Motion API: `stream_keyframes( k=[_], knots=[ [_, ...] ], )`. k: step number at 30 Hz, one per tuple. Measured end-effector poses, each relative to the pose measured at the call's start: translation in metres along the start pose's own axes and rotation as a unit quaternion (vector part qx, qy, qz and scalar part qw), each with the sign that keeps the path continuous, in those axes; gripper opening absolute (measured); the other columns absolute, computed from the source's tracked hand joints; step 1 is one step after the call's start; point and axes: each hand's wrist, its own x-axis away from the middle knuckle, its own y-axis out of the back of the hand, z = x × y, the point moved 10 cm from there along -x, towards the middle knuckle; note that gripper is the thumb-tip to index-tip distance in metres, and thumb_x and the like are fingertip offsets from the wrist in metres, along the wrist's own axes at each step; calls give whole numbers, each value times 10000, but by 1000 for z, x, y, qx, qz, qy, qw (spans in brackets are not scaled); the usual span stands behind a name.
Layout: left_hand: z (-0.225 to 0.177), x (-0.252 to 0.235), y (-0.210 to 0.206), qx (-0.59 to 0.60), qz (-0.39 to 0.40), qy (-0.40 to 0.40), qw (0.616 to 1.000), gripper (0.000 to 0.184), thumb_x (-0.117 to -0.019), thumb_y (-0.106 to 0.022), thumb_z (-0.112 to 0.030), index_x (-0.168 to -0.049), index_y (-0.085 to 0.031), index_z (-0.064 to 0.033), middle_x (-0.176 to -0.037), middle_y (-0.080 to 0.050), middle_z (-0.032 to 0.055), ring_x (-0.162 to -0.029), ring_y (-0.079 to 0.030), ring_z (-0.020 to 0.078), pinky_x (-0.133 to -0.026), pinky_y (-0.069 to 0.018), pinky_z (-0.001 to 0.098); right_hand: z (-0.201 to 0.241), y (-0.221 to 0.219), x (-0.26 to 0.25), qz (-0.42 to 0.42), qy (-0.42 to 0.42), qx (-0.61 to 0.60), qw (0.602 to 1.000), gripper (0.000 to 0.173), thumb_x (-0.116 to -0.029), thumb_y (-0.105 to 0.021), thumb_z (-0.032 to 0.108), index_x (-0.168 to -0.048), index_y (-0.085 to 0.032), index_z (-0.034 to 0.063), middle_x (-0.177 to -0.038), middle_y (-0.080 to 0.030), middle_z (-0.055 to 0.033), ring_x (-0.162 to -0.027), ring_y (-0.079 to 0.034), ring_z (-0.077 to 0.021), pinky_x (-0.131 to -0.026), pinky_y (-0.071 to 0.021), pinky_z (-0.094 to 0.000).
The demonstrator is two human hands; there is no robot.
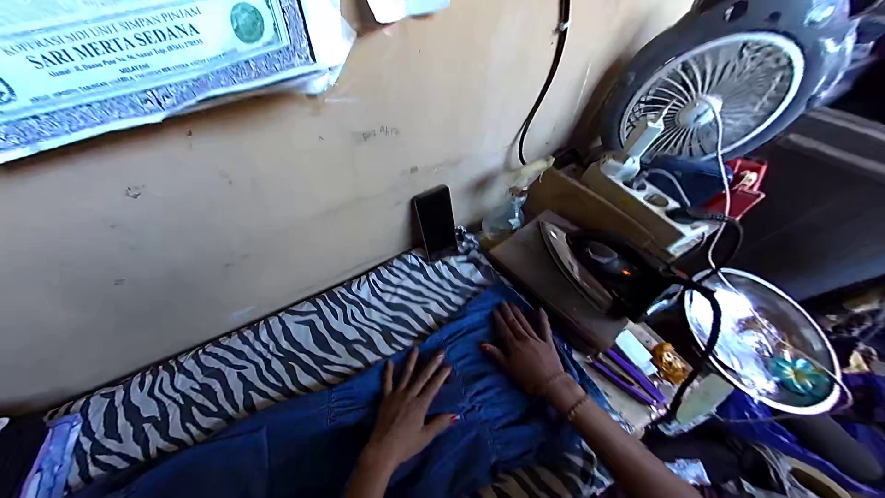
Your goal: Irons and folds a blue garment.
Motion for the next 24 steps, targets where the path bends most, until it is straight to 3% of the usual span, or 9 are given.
stream_keyframes(
  k=[2,4,5,7,9,14,19,22,24],
  knots=[
    [29,29,26,-7,-74,36,997,577,-941,-621,-534,-1403,-636,-188,-1540,-509,110,-1452,-419,403,-1112,-264,761,3,50,6,-107,59,-23,992,639,-998,-515,578,-1250,-713,24,-1252,-706,-214,-1239,-626,-439,-1065,-390,-714],
    [47,60,53,-18,-139,40,989,484,-882,-678,-531,-1205,-751,-178,-1333,-665,101,-1289,-573,377,-1017,-427,661,9,69,21,-70,175,-41,981,760,-883,-523,772,-1161,-728,95,-1122,-732,-140,-1126,-648,-408,-934,-482,-650],
    [52,68,61,-13,-140,38,989,456,-861,-700,-526,-1144,-772,-176,-1249,-698,83,-1222,-609,358,-975,-462,626,9,63,28,2,208,-39,977,769,-812,-605,788,-1201,-712,134,-1201,-702,-123,-1215,-596,-416,-996,-432,-677],
    [59,71,66,14,-110,40,993,342,-875,-735,-402,-1052,-778,-113,-1119,-728,92,-1118,-657,344,-917,-501,591,1,49,31,114,210,-41,970,535,-760,-861,432,-1176,-737,119,-1318,-655,-142,-1362,-478,-452,-1100,-273,-747],
    [71,61,67,73,-96,89,989,190,-931,-696,-168,-1015,-747,-6,-1032,-734,158,-1028,-692,357,-904,-525,575,-13,58,17,80,182,-62,978,263,-799,-786,147,-1046,-764,61,-1223,-703,-167,-1285,-561,-439,-1073,-302,-741],
    [96,36,59,126,-43,199,971,324,-1036,-554,-238,-1127,-706,33,-995,-725,213,-963,-710,367,-901,-537,572,-16,120,11,-196,32,-20,980,301,-1010,-577,221,-1175,-707,5,-1221,-669,-264,-1177,-604,-507,-986,-405,-718],
    [20,-19,42,159,42,45,985,497,-942,-704,-378,-1271,-681,-6,-1236,-691,200,-1207,-638,346,-1068,-473,531,62,76,61,-221,252,-32,942,341,-1073,-428,380,-1200,-687,199,-1282,-697,-63,-1318,-577,-314,-1068,-418,-603],
    [-20,-45,21,131,143,-10,981,386,-953,-698,-221,-1256,-682,18,-1218,-654,230,-1194,-609,368,-1058,-462,505,51,61,49,-145,267,-18,953,504,-833,-644,257,-1336,-644,244,-1427,-619,-64,-1418,-458,-423,-1064,-320,-760],
    [-34,-47,22,126,148,-45,980,274,-949,-669,-109,-1189,-718,12,-1161,-664,222,-1148,-625,358,-1026,-483,484,21,68,33,-80,225,-29,971,571,-727,-753,170,-1294,-692,189,-1309,-685,-100,-1344,-523,-461,-1054,-292,-804]
  ],
)
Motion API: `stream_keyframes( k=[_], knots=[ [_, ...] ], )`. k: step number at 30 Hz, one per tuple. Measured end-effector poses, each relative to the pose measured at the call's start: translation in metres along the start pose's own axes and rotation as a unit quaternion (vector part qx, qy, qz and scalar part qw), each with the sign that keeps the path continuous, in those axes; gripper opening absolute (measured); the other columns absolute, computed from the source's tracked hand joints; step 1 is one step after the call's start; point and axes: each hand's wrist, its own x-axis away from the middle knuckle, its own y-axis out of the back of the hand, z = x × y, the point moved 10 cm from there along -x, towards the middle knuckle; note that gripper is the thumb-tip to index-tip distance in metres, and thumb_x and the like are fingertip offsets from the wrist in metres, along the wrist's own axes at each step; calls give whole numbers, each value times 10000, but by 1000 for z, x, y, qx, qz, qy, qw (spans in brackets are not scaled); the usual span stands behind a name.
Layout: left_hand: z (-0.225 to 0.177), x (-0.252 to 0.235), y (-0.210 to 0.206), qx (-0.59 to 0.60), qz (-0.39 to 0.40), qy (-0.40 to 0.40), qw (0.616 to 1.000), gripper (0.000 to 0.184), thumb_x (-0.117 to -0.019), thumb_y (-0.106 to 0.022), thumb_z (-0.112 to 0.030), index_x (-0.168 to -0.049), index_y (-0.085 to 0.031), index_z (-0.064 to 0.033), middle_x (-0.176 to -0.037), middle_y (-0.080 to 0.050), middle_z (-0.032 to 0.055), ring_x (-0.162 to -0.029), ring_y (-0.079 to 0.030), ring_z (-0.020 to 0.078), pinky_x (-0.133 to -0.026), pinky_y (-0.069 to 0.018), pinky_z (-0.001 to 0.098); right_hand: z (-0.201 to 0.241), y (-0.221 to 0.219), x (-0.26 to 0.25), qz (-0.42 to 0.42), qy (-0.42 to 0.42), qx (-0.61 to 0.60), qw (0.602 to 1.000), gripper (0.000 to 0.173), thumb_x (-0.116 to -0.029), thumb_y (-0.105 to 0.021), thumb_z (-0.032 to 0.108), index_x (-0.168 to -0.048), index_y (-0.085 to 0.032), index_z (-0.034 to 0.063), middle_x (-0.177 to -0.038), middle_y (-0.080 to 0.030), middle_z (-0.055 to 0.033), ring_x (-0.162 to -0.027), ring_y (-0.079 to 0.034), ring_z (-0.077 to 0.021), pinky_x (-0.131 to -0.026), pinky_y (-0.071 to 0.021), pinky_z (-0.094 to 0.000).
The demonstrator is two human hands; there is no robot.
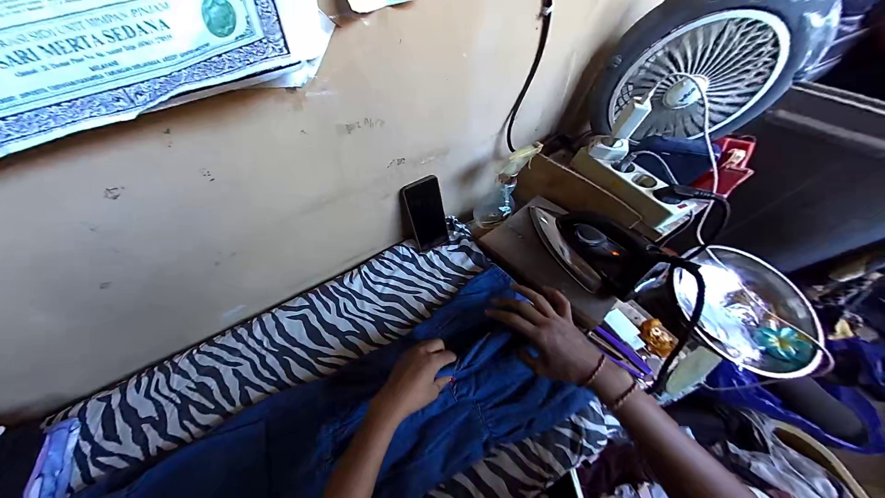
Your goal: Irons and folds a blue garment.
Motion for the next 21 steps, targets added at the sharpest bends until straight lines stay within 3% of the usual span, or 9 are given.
stream_keyframes(
  k=[1,3,5,7,9,12,14,17,21],
  knots=[
    [-3,4,3,5,-13,-11,1000,245,-943,-665,-89,-1160,-735,0,-1143,-669,209,-1136,-627,347,-1014,-491,469,-12,2,3,39,-11,-7,999,423,-751,-751,155,-1174,-742,143,-1162,-733,-121,-1222,-617,-436,-1042,-326,-774],
    [-2,15,10,30,-43,-18,998,226,-939,-673,-93,-1140,-749,-21,-1149,-676,185,-1138,-632,320,-1012,-503,445,-17,3,11,163,-16,-52,985,220,-795,-782,152,-1001,-773,76,-1020,-739,-157,-1085,-664,-417,-1013,-361,-734],
    [7,24,11,51,-40,3,998,232,-968,-644,-109,-1160,-729,-12,-1203,-680,182,-1172,-638,310,-1040,-498,447,-12,2,18,269,-19,-96,958,183,-865,-739,174,-1012,-776,72,-1048,-736,-155,-1107,-652,-402,-1027,-341,-721],
    [20,30,11,52,-36,22,998,244,-1013,-572,-131,-1134,-710,30,-1154,-700,208,-1115,-675,329,-1002,-516,483,-11,8,13,292,-18,-120,949,192,-917,-679,180,-1027,-772,53,-1067,-732,-164,-1119,-645,-409,-1025,-340,-723],
    [34,31,12,41,-17,67,997,294,-1034,-553,-191,-1152,-690,41,-1134,-699,221,-1094,-679,344,-987,-514,511,-22,9,-4,300,-71,-100,946,243,-1000,-606,175,-1130,-734,14,-1091,-728,-210,-1113,-651,-435,-1047,-345,-711],
    [60,27,15,-9,9,185,983,329,-1074,-491,-227,-1181,-652,40,-1094,-685,254,-1074,-664,417,-948,-497,589,-50,11,-33,165,-209,7,964,301,-1042,-562,171,-1232,-672,-34,-1177,-679,-313,-1175,-608,-522,-1072,-321,-730],
    [66,22,18,-29,0,218,975,353,-1076,-484,-258,-1208,-655,22,-1093,-693,254,-1070,-670,426,-934,-504,598,-49,24,-37,6,-220,42,975,277,-1012,-606,168,-1217,-688,0,-1177,-683,-274,-1154,-626,-493,-1006,-403,-702],
    [38,0,20,2,-12,157,988,455,-1033,-576,-354,-1285,-637,19,-1191,-684,243,-1156,-652,393,-1010,-489,569,-33,38,-10,-93,-216,-44,971,274,-1004,-607,222,-1150,-704,11,-1019,-725,-189,-977,-702,-401,-859,-530,-627],
    [-3,-60,7,90,7,49,995,562,-971,-686,-294,-1403,-552,39,-1340,-624,245,-1297,-581,340,-1130,-415,507,-22,43,43,-136,-207,-62,967,382,-897,-712,344,-1120,-728,34,-1022,-722,-172,-950,-688,-401,-817,-535,-627]
  ],
)
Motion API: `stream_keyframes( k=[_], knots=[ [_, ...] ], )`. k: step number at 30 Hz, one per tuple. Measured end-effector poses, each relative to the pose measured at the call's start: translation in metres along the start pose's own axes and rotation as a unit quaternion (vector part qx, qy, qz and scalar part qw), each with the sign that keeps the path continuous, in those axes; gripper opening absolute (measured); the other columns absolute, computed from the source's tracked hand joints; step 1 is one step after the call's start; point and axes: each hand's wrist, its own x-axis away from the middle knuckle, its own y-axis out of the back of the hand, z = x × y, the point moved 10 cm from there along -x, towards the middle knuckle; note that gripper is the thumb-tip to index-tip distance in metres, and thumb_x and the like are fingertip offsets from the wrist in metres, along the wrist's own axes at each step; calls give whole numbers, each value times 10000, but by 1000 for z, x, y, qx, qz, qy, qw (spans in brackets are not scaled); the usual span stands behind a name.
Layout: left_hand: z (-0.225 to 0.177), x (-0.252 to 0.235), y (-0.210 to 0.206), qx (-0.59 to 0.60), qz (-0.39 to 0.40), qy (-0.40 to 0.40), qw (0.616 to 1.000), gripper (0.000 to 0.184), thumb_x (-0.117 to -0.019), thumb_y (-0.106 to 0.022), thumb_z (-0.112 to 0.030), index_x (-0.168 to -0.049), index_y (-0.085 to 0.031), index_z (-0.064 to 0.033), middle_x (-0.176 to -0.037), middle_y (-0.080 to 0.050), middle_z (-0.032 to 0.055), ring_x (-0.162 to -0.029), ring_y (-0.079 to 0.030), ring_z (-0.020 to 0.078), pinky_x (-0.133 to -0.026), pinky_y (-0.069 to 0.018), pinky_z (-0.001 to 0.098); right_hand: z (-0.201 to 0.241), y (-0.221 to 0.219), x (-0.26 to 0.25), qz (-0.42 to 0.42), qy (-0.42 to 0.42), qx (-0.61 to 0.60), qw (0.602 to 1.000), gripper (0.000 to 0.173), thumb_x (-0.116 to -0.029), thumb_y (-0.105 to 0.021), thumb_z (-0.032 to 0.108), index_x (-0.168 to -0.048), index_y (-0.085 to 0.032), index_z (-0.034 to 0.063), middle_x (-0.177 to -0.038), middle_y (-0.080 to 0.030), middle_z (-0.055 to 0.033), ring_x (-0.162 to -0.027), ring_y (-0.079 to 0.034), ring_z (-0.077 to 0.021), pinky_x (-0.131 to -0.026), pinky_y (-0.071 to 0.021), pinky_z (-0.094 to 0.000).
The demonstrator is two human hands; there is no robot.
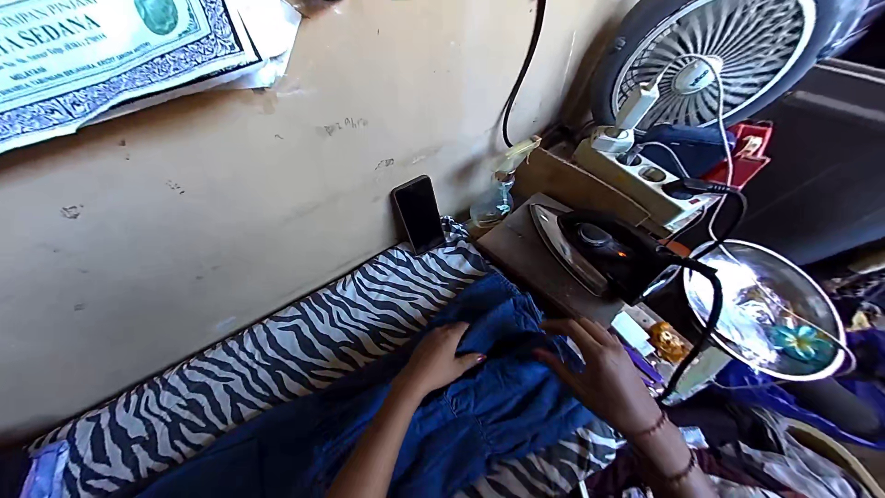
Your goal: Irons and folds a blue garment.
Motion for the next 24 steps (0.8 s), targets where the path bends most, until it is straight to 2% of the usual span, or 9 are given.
stream_keyframes(
  k=[3,6,9,11,12,14,19,21,24],
  knots=[
    [-30,-28,-24,53,58,-91,993,294,-896,-732,-88,-1086,-675,129,-1124,-668,279,-1110,-637,360,-1004,-477,491,4,12,28,-32,42,32,998,589,-773,-783,438,-1265,-688,127,-1248,-673,-176,-1143,-617,-468,-861,-477,-694],
    [-59,-21,-49,66,152,-215,963,216,-833,-718,29,-1045,-763,30,-1170,-662,255,-1171,-599,365,-1043,-445,484,10,4,36,-7,106,97,990,749,-725,-803,415,-1424,-558,304,-1463,-590,-79,-1383,-476,-469,-1001,-382,-747],
    [-58,-20,-28,81,113,-202,970,281,-895,-751,-188,-1117,-760,-15,-1274,-662,186,-1227,-609,272,-1036,-491,422,7,-22,31,62,157,69,983,640,-616,-819,7,-1218,-726,202,-1128,-741,-68,-1219,-630,-412,-1009,-376,-779],
    [-29,-36,23,16,-37,-86,995,327,-967,-659,-233,-1185,-710,6,-1284,-653,183,-1190,-628,275,-980,-523,425,4,-34,28,95,188,76,975,422,-596,-785,24,-991,-769,173,-1010,-736,-36,-1148,-666,-335,-995,-429,-713],
    [-5,-46,42,-39,-65,7,997,364,-1012,-602,-248,-1260,-670,10,-1313,-634,205,-1232,-607,320,-1049,-481,475,3,-36,29,103,196,76,972,380,-595,-787,51,-952,-763,176,-1017,-735,-22,-1158,-662,-319,-989,-441,-696],
    [38,-66,46,-66,-20,125,990,412,-1046,-556,-299,-1260,-658,37,-1272,-649,247,-1234,-602,367,-1088,-427,536,2,-39,33,117,197,68,971,377,-584,-800,93,-947,-755,183,-1085,-742,5,-1225,-636,-314,-985,-450,-687],
    [-11,-124,1,80,48,-26,995,267,-968,-595,-3,-1208,-664,90,-1195,-683,236,-1138,-648,270,-1038,-480,431,6,-37,34,128,189,53,972,332,-605,-759,144,-935,-759,186,-1025,-765,25,-1153,-690,-266,-969,-464,-670],
    [-33,-140,-12,10,30,-82,996,298,-920,-561,78,-1189,-688,67,-1194,-695,232,-1170,-648,315,-1056,-465,458,8,-33,32,140,186,55,971,289,-643,-750,159,-932,-756,176,-994,-768,9,-1078,-720,-248,-959,-481,-645],
    [-48,-140,-3,-94,4,-91,991,311,-945,-636,-22,-1250,-660,38,-1277,-643,242,-1258,-574,378,-1115,-405,486,7,-27,27,144,195,43,969,197,-758,-689,213,-937,-753,160,-966,-769,-17,-970,-743,-235,-914,-507,-599]
  ],
)
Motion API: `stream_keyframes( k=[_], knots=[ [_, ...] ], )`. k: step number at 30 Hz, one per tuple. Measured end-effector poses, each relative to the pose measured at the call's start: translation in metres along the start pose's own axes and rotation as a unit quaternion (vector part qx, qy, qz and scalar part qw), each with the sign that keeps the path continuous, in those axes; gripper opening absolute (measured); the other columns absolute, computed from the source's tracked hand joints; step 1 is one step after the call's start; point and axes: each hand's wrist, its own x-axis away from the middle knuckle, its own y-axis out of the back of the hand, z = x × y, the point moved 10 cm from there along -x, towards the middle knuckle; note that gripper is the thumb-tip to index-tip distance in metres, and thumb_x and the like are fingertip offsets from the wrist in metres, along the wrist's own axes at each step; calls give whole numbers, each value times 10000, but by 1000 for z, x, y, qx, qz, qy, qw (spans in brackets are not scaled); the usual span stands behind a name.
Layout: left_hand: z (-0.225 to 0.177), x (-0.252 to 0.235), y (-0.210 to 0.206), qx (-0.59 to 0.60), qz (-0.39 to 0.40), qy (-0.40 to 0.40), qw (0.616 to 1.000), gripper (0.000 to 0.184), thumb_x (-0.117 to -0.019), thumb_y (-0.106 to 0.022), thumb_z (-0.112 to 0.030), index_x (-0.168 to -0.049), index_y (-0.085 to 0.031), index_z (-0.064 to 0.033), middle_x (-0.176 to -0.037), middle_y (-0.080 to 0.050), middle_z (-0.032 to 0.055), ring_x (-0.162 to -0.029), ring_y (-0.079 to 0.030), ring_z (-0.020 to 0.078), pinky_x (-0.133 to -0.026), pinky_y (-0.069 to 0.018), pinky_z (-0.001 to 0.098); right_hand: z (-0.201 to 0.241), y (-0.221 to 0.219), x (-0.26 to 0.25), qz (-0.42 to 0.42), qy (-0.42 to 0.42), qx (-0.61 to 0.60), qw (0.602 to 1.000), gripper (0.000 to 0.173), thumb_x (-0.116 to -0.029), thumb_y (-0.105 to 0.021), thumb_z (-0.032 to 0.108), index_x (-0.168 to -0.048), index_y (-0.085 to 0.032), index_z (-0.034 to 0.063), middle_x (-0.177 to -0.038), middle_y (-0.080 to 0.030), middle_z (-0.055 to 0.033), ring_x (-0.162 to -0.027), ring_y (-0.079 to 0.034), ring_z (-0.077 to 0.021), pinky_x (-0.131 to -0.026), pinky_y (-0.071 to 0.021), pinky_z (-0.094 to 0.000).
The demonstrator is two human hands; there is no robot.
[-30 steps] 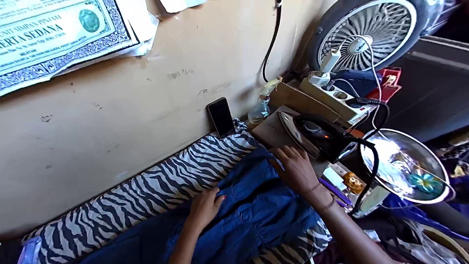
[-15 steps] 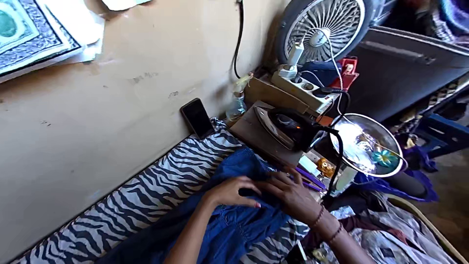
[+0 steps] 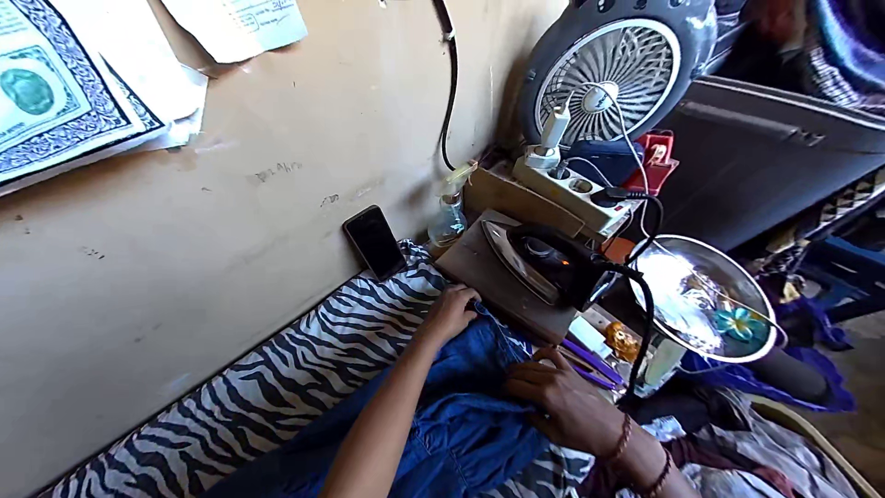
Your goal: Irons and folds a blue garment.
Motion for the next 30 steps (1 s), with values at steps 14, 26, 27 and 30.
stream_keyframes(
  k=[14,26,27,30],
  knots=[
    [33,109,-3,233,84,96,964,354,-966,-674,-311,-1014,-679,40,-900,-679,97,-844,-643,134,-830,-534,369,-50,38,-59,-171,-201,-14,965,290,-1018,-597,258,-1140,-712,21,-987,-730,-171,-932,-713,-364,-818,-549,-594],
    [-45,67,-43,207,245,-39,946,368,-1023,-587,-154,-1294,-588,94,-1181,-661,210,-1078,-622,185,-983,-477,369,-5,8,58,-130,-177,-7,976,178,-809,-673,328,-926,-753,221,-1110,-684,-105,-1030,-628,-387,-795,-502,-556],
    [-38,67,-35,139,230,-2,963,447,-984,-674,-250,-1256,-614,100,-1155,-672,251,-1089,-643,290,-993,-481,467,-5,12,56,-144,-168,-7,975,181,-880,-622,367,-912,-738,232,-1094,-680,-77,-1022,-619,-334,-823,-495,-508],
    [-17,73,-29,18,253,59,965,424,-973,-685,-280,-1011,-625,138,-981,-641,276,-946,-616,380,-878,-466,553,-10,30,42,-198,-145,0,970,218,-984,-555,340,-977,-709,186,-1092,-695,-79,-1023,-635,-306,-852,-497,-488]
  ],
)
